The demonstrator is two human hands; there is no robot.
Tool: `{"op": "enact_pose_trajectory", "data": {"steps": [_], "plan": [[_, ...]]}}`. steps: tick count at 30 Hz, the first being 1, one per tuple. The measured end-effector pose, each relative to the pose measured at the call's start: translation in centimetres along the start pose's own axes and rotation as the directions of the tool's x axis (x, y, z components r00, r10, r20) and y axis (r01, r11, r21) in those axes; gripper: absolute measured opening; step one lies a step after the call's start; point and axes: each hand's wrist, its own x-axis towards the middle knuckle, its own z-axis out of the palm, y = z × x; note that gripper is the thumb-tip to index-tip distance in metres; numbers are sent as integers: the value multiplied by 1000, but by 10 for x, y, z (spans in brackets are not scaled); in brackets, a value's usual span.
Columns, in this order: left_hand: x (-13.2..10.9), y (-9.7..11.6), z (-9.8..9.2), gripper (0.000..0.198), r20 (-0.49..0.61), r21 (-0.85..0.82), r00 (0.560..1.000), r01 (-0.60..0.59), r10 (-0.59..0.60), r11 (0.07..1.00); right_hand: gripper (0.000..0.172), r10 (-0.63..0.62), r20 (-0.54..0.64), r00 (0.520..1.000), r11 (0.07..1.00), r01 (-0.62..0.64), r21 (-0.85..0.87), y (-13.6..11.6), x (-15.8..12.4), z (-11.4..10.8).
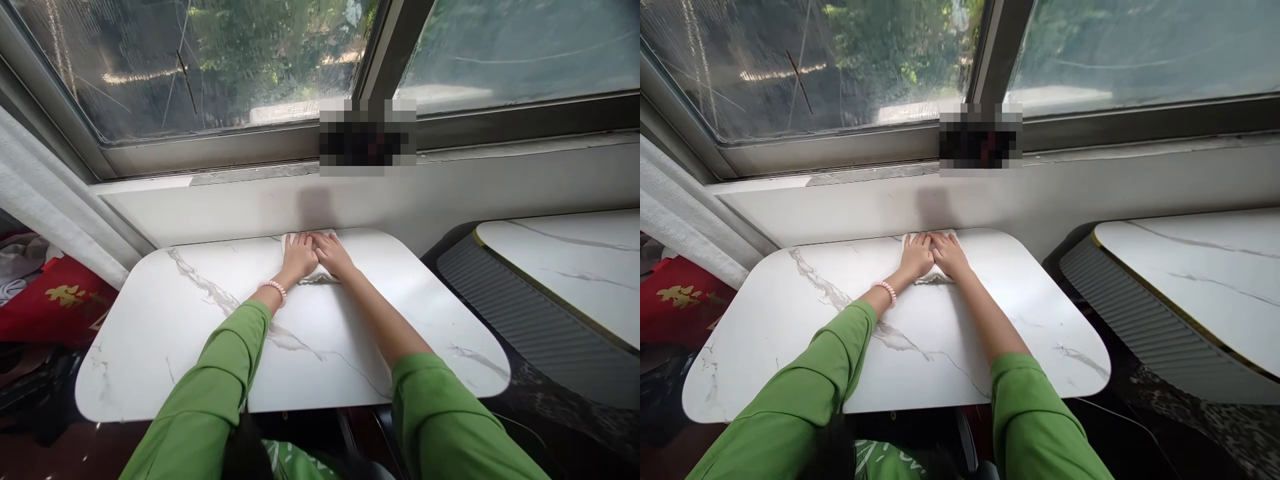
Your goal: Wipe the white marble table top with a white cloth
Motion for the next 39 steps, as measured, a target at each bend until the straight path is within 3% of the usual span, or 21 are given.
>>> {"op": "enact_pose_trajectory", "data": {"steps": [5,12,20,33,39], "plan": [[11,-4,5,43,-10,31,999,-41,41,999,55,42,-13,999,999,-42,-22,7,5,4],[-8,4,-1,46,10,34,999,-51,51,998,57,-6,-32,999,999,4,-53,5,-17,3],[-60,46,-8,51,38,-2,997,-68,68,998,55,-54,29,998,995,56,-87,1,-85,-20],[-141,115,-22,58,98,-73,981,-160,167,984,57,-84,-23,996,995,82,-63,-6,-199,-52],[-156,130,-25,59,123,-92,966,-216,226,972,60,-68,-40,997,995,65,-82,-5,-227,-59]]}}
